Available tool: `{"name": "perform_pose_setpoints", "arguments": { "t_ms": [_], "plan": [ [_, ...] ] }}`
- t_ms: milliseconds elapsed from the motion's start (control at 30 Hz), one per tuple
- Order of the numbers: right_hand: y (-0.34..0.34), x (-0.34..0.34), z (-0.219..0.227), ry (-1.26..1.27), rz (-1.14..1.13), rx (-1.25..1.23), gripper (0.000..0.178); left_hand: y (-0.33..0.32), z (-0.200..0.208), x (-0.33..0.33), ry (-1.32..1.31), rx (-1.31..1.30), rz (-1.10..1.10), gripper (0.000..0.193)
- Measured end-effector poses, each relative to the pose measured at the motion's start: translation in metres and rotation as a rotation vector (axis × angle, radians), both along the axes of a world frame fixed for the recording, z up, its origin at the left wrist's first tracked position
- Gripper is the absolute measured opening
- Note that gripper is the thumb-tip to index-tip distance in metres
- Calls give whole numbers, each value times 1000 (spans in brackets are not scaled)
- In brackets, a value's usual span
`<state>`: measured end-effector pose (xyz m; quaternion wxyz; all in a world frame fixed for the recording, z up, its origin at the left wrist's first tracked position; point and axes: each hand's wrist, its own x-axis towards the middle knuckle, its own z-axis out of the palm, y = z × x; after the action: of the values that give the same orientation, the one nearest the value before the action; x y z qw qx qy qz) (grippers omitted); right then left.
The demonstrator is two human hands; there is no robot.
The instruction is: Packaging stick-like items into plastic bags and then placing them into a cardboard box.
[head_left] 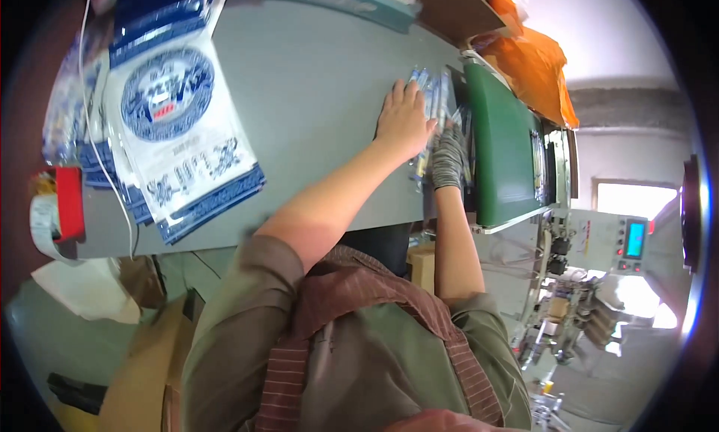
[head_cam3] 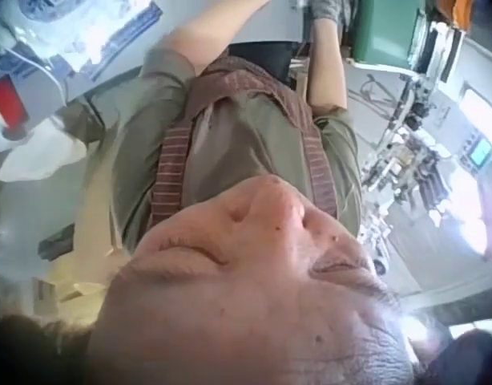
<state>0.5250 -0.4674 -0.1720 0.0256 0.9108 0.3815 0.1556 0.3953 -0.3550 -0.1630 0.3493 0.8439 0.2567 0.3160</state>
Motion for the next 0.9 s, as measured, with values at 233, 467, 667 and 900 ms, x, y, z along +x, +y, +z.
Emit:
{"name": "perform_pose_setpoints", "arguments": {
  "t_ms": [233, 467, 667, 900],
  "plan": [
    [-1, -17, 27, -124, 114, 139, 44, 25, 5, -6, -29, -37, 127, 59],
    [-39, 10, 3, 277, -349, 252, 60, 19, 1, -13, 194, 26, -15, 69],
    [-36, 20, -3, -122, 162, -80, 64, 15, 4, -11, 177, 35, -24, 67],
    [-42, 55, 9, 385, -382, 307, 76, 26, 12, -1, 65, -28, 67, 69]
  ]
}}
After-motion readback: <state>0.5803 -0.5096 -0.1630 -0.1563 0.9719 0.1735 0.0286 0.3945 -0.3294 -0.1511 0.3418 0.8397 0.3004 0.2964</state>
